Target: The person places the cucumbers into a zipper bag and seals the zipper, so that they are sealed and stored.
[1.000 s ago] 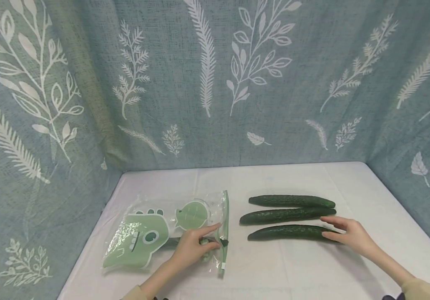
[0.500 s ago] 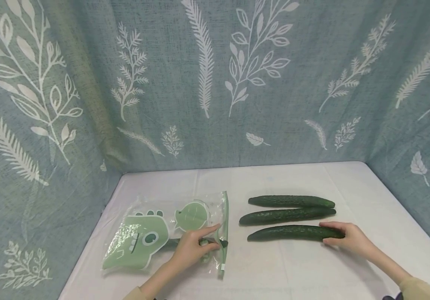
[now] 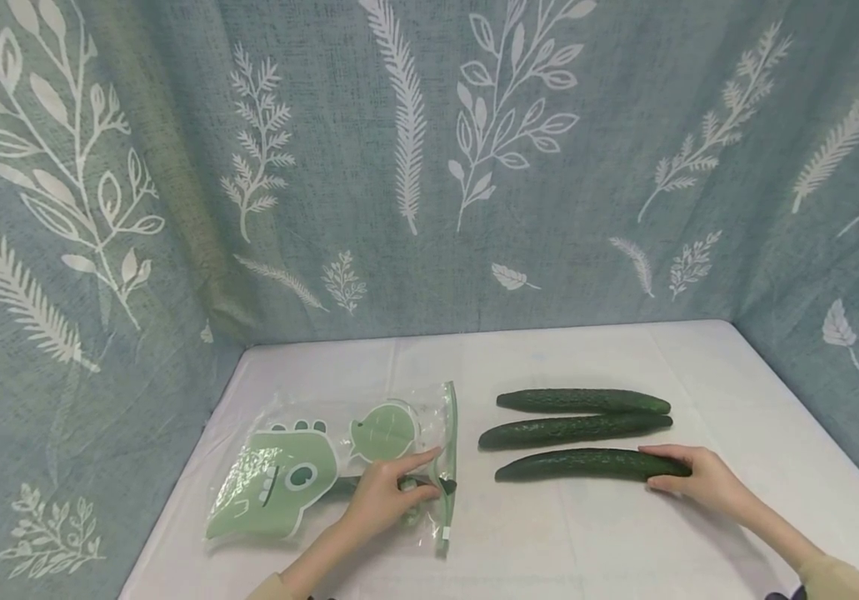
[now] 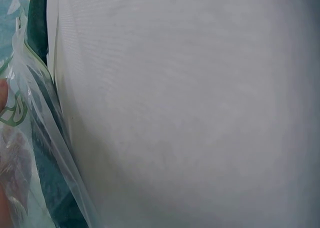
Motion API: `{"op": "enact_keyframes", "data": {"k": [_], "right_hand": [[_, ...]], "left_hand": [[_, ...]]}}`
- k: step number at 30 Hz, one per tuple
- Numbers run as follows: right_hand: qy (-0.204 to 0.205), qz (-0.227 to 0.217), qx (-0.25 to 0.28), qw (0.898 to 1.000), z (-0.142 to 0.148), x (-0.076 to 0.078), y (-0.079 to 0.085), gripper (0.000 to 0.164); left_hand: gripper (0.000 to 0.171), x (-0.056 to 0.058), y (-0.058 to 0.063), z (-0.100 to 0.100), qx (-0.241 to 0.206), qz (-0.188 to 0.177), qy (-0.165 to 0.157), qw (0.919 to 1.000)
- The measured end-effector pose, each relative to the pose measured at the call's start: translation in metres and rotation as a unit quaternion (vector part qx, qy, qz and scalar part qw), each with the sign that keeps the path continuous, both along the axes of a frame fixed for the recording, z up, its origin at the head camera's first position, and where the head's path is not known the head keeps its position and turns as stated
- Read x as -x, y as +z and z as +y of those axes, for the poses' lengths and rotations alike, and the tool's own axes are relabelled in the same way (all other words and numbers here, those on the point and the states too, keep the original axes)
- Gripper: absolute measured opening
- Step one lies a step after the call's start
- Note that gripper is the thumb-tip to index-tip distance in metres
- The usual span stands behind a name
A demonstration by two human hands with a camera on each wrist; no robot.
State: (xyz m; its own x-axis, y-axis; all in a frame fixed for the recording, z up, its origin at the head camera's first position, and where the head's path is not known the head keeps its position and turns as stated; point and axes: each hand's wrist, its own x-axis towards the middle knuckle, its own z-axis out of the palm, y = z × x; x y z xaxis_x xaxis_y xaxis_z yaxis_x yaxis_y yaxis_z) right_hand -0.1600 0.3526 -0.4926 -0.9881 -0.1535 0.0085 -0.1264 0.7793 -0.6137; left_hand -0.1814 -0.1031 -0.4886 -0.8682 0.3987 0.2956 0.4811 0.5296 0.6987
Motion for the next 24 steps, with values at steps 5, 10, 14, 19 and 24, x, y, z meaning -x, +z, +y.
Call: {"op": "enact_keyframes", "data": {"k": [5,10,14,19,24], "right_hand": [[0.000,-0.002,-0.001,1.000,-0.0009,0.0003,0.0010,0.051],[0.002,0.005,-0.010,1.000,-0.0019,-0.0020,0.0002,0.050],[0.000,0.010,-0.010,1.000,-0.0023,-0.0032,0.0000,0.050],[0.003,0.025,-0.019,1.000,-0.0022,-0.0048,-0.0019,0.052],[-0.006,0.032,-0.026,0.999,-0.0037,-0.0047,-0.0036,0.053]], "left_hand": [[0.052,0.0003,0.0009,-0.0001,-0.003,0.006,0.000,1.0000],[0.052,-0.0005,-0.0001,-0.0004,0.000,0.002,0.000,1.0000],[0.052,-0.0008,-0.0013,-0.0005,0.000,-0.004,0.001,1.0000],[0.052,-0.0004,-0.0022,-0.0007,-0.002,-0.006,0.000,1.0000],[0.052,-0.0001,-0.0016,-0.0013,-0.006,-0.001,0.000,1.0000]]}}
